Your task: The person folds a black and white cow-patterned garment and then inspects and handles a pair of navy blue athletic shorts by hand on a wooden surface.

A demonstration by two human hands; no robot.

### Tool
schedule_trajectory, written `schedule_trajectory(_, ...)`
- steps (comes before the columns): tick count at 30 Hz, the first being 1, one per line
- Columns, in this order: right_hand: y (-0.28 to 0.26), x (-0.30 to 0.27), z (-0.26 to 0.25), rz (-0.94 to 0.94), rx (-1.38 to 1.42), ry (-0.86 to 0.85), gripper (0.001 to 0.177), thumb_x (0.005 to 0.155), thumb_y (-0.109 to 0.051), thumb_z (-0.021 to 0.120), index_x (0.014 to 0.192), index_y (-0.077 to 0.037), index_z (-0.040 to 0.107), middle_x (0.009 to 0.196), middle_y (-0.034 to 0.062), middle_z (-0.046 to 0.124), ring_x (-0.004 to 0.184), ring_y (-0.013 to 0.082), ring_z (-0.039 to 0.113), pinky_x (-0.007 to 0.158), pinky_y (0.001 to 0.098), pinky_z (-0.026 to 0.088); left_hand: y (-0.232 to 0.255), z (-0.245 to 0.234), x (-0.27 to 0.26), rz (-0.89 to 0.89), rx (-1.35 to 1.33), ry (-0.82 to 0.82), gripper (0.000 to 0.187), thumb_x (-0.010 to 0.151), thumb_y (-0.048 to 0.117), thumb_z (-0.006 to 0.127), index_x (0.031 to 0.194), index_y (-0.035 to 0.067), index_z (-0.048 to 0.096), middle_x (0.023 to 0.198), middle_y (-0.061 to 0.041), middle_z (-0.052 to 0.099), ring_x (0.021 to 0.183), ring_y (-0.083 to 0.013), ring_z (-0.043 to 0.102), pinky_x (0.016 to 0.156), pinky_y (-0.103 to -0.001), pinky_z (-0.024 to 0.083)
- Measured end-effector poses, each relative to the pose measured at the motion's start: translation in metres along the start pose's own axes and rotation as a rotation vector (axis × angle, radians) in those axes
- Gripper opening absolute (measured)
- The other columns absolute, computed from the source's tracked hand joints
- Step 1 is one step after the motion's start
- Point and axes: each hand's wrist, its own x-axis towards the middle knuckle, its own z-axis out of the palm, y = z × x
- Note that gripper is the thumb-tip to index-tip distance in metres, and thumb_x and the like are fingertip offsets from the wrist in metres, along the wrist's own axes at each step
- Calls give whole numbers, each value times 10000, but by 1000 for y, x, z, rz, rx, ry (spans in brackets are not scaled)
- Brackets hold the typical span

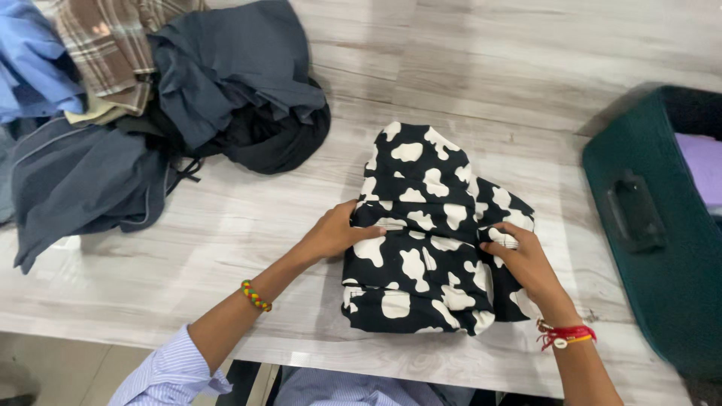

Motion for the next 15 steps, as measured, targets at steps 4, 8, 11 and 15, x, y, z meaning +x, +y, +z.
schedule_trajectory(4, -58, -13, 17, 56, 264, 64, 302, 864, -74, 736, 1155, -12, 692, 902, 126, 656, 746, 191, 577, 617, 326, 440, -6, 8, 1, 83, 65, 76, 573, 778, 361, 815, 1239, 53, 673, 1119, -124, 764, 1027, -279, 742, 900, -380, 553)
schedule_trajectory(8, -104, -38, 67, -318, -291, 130, 560, 897, -274, 719, 1397, -67, 574, 1104, 147, 661, 1045, 264, 603, 937, 403, 481, -5, 23, -10, 145, -15, 154, 571, 795, 316, 734, 1290, 56, 617, 1143, -160, 771, 1051, -296, 749, 908, -387, 566)
schedule_trajectory(11, -120, -55, 107, -494, -434, -18, 669, 867, -317, 724, 1447, -62, 509, 1283, 183, 587, 1213, 318, 514, 1046, 450, 424, 2, 37, -24, 359, -45, 217, 644, 881, 346, 735, 1371, -15, 526, 1276, -206, 648, 1185, -310, 628, 998, -390, 484)
schedule_trajectory(15, -121, -59, 108, -427, -493, 13, 963, 781, -369, 841, 1508, -5, 326, 1406, 313, 449, 1322, 424, 408, 1049, 542, 323, 16, 32, -38, 259, -194, 89, 643, 939, 385, 606, 1469, 25, 552, 1186, -176, 581, 1115, -282, 592, 992, -369, 473)
